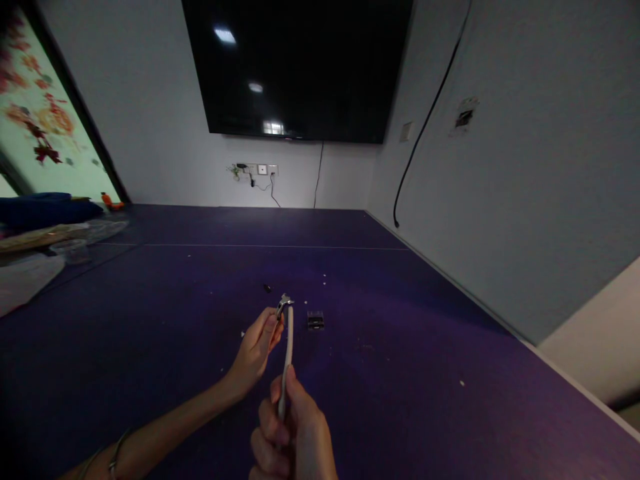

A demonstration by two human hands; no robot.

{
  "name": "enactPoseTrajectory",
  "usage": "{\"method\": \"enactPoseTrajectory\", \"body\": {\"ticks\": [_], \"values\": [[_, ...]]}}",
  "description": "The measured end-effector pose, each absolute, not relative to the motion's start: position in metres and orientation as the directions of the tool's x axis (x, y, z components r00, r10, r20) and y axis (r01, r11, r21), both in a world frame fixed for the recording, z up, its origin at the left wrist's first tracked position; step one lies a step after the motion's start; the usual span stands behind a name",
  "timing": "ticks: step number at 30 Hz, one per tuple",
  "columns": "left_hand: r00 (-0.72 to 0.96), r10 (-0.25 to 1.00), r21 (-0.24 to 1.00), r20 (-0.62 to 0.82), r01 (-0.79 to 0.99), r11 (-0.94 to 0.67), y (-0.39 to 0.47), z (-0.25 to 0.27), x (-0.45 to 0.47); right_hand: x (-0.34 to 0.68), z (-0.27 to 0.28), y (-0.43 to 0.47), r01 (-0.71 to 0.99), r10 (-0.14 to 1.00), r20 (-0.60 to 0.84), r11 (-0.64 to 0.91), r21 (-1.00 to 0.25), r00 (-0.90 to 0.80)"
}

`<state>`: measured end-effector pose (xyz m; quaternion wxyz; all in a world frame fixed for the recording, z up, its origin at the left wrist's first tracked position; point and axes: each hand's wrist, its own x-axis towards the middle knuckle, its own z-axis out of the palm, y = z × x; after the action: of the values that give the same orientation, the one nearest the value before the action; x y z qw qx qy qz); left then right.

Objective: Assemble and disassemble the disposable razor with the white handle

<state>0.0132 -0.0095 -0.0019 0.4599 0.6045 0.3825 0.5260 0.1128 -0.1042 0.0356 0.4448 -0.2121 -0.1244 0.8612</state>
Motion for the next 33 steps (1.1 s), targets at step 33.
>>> {"method": "enactPoseTrajectory", "body": {"ticks": [33], "values": [[0.162, 0.949, 0.962, 0.271, -0.019, -0.272, -0.016, 0.000, 0.015, 0.111, 0.040, -0.103, -0.741, 0.835, -0.270, -0.550, -0.386, -0.480]]}}
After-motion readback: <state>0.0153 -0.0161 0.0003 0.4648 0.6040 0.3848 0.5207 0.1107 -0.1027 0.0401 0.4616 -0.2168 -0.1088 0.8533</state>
